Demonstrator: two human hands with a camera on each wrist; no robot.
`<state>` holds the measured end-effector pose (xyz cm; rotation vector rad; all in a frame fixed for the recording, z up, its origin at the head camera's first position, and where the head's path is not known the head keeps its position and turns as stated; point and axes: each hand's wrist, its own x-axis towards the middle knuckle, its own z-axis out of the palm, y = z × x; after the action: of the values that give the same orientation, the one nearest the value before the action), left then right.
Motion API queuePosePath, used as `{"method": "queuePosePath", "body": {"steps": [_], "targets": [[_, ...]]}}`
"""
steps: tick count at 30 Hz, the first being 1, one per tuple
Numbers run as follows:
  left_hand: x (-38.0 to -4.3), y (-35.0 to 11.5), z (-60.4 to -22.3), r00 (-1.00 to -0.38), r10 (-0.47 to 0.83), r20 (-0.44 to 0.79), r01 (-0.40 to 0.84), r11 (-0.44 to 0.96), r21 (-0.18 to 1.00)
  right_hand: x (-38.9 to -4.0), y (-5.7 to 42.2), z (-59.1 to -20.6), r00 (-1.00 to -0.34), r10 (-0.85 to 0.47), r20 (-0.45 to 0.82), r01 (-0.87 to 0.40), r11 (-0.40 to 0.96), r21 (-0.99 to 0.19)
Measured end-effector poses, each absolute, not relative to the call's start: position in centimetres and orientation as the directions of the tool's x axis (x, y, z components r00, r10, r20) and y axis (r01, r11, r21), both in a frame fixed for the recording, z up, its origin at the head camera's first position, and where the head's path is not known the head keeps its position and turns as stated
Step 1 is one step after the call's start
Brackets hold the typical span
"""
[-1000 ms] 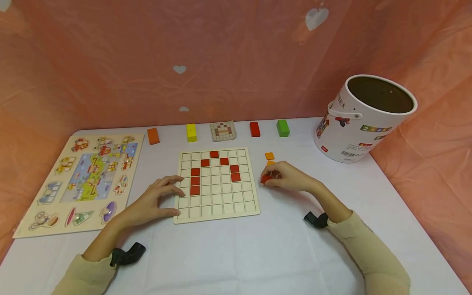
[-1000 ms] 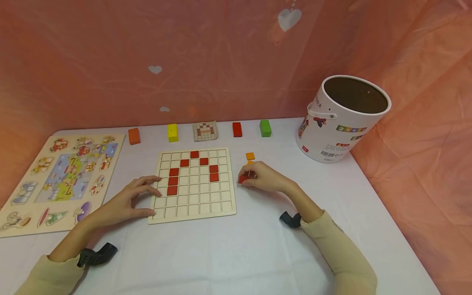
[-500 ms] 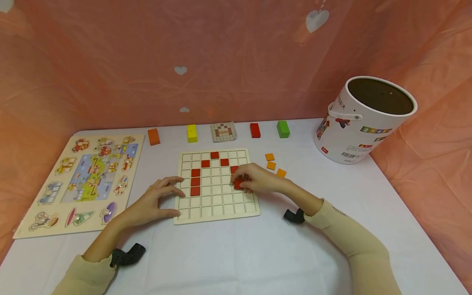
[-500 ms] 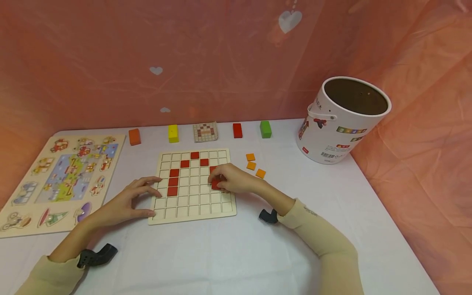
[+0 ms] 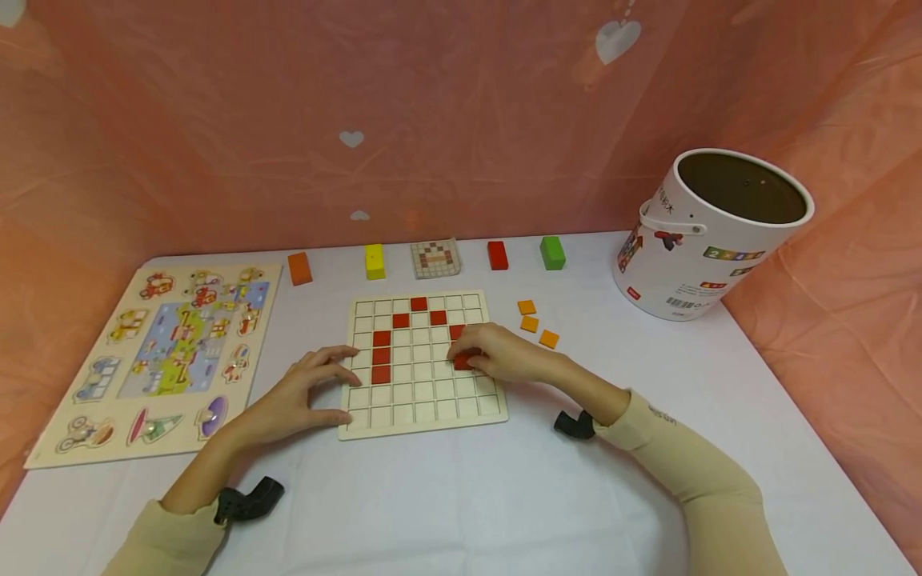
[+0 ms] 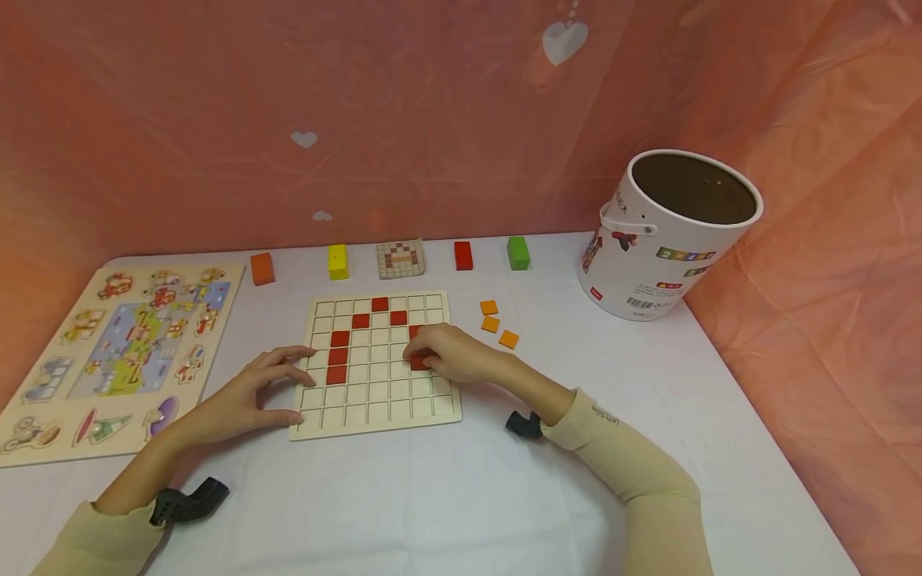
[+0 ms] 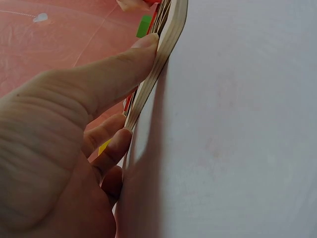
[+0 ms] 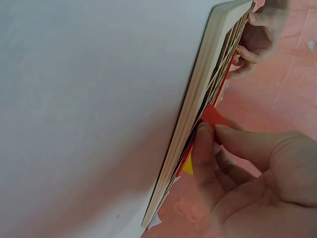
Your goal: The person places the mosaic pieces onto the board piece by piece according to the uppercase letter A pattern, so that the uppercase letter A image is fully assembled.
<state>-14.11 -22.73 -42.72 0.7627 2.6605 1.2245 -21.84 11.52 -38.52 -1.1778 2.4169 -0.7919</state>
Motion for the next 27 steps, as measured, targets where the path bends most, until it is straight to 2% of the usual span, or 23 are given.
{"method": "queuePosePath", "body": {"steps": [7, 20, 23, 27], "targets": [[-14.2, -22.7, -42.8, -0.867, 0.489, 0.097, 0.393, 0.55, 0.737, -21.3, 11.4, -38.1, -0.636, -0.771, -0.028, -0.644, 0.551, -0.531], [-14.0, -22.9, -42.7, -0.871, 0.484, 0.089, 0.385, 0.557, 0.736, -19.8, 12.0, -37.6, -0.628, -0.777, 0.046, -0.707, 0.545, -0.452], [-14.0, -22.9, -42.7, -0.873, 0.481, 0.083, 0.379, 0.562, 0.735, -19.1, 12.5, -37.5, -0.62, -0.784, 0.004, -0.728, 0.573, -0.377], [-14.1, -22.8, -42.8, -0.872, 0.483, 0.079, 0.378, 0.56, 0.737, -17.7, 13.2, -37.1, -0.609, -0.783, -0.129, -0.727, 0.616, -0.305]]}}
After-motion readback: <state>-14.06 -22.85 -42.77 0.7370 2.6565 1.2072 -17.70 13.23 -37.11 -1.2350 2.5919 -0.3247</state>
